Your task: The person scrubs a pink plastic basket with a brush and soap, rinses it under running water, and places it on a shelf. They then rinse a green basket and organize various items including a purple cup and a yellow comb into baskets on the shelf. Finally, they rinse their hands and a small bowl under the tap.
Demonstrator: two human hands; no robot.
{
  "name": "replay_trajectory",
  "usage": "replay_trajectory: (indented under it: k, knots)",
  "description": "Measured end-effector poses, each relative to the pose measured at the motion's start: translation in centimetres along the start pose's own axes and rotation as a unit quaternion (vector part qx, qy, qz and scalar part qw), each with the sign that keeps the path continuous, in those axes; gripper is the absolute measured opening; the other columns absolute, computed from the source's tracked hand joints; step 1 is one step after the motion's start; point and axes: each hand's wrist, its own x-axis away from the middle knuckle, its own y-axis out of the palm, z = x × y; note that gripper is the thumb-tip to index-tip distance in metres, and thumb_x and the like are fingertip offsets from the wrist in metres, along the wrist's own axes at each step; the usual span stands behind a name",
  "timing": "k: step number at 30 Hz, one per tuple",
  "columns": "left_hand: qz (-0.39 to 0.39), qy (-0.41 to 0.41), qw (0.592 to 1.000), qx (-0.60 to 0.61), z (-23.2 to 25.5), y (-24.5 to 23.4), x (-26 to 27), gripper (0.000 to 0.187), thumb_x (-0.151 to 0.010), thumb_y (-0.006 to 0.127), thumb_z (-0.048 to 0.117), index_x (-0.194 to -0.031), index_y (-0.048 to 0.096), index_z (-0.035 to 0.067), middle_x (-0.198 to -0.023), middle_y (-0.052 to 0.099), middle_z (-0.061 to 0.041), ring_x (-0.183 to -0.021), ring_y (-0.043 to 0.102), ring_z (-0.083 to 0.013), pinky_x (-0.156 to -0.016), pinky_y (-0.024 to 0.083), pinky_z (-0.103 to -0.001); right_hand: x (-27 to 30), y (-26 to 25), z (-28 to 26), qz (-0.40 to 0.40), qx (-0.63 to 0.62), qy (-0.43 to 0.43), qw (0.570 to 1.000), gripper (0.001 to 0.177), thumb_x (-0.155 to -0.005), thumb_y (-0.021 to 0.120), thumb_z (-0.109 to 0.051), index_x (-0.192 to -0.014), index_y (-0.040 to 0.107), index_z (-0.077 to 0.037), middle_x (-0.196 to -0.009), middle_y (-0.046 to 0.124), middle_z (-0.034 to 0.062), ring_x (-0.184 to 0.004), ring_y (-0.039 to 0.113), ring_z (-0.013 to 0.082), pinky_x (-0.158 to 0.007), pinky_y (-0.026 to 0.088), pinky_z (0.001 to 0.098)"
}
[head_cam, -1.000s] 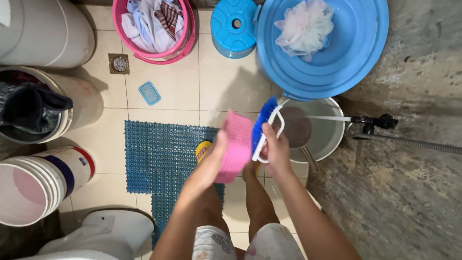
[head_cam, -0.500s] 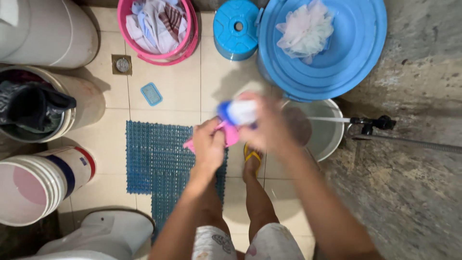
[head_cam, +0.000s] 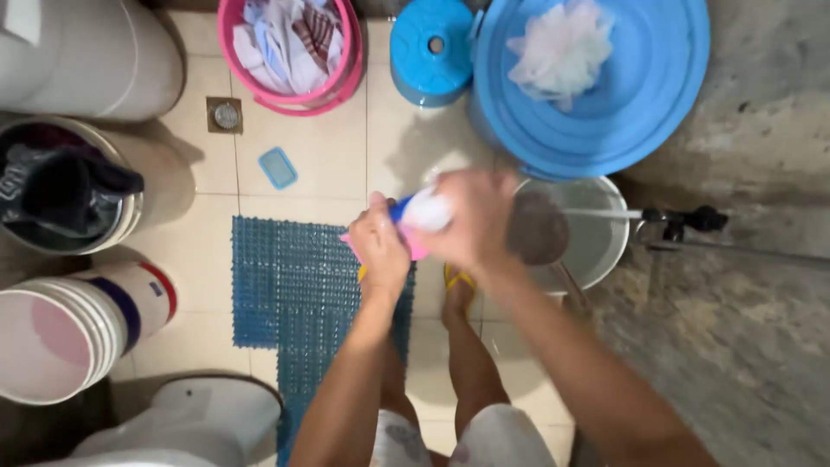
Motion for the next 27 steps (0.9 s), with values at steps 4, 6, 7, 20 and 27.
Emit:
replay_trajectory:
  k: [4, 6, 7, 20, 27]
  knots:
    - [-0.014, -0.01, 0.999, 0.036, 1.1, -0.7, 0.7, 0.05, -0.109, 0.041, 0.027, -0.07, 0.058, -0.001, -0.063, 0.06, -0.014, -0.062, 0.053, -0.0235, -0.065, 0.044, -0.043, 0.8, -0.9, 0.6, 0.031, -0.033, -0.106, 0.993, 0.056, -0.062, 0.085, -0.051, -0.096, 0.065, -0.011, -0.1, 0.068, 0.0047, -0.101, 0.064, 0.0261, -0.09, 0.033, 0.0492]
    - [-0.018, 0.061, 0.997, -0.04, 0.7, -1.2, -0.1, 0.053, -0.11, 0.039, 0.026, -0.065, 0.052, -0.001, -0.059, 0.052, -0.011, -0.058, 0.048, -0.019, -0.064, 0.038, -0.04, 0.3, 0.1, 1.9, 0.02, 0.011, -0.058, 0.998, 0.052, -0.072, 0.092, -0.056, -0.088, 0.064, -0.014, -0.087, 0.064, 0.0015, -0.087, 0.057, 0.027, -0.086, 0.034, 0.0499]
    - [-0.019, 0.059, 0.997, -0.038, 1.3, -1.2, 0.0, 0.053, -0.11, 0.039, 0.026, -0.065, 0.052, -0.001, -0.059, 0.052, -0.011, -0.058, 0.048, -0.019, -0.064, 0.038, -0.04, 0.2, -0.5, 0.6, 0.019, 0.014, -0.057, 0.998, 0.052, -0.072, 0.092, -0.056, -0.088, 0.064, -0.014, -0.087, 0.064, 0.0015, -0.087, 0.057, 0.027, -0.086, 0.034, 0.0499]
    - [-0.017, 0.017, 0.998, 0.056, 3.0, -1.2, -1.2, 0.046, -0.107, 0.047, 0.024, -0.069, 0.057, 0.0, -0.065, 0.059, -0.01, -0.061, 0.052, -0.019, -0.062, 0.042, -0.04, 0.2, -2.9, -1.2, 0.014, 0.011, -0.115, 0.993, 0.044, -0.068, 0.09, -0.049, -0.083, 0.068, -0.014, -0.104, 0.067, 0.0026, -0.095, 0.058, 0.0262, -0.087, 0.039, 0.049]
    - [-0.089, 0.286, 0.944, -0.14, 5.8, -2.1, -1.4, 0.042, -0.105, 0.045, 0.021, -0.072, 0.06, -0.001, -0.068, 0.06, -0.018, -0.069, 0.059, -0.0369, -0.079, 0.045, -0.05, -1.0, -1.9, 0.5, -0.139, -0.073, 0.159, 0.975, 0.037, -0.073, 0.085, -0.038, -0.093, 0.072, -0.01, -0.091, 0.072, 0.0101, -0.082, 0.071, 0.0326, -0.07, 0.055, 0.0444]
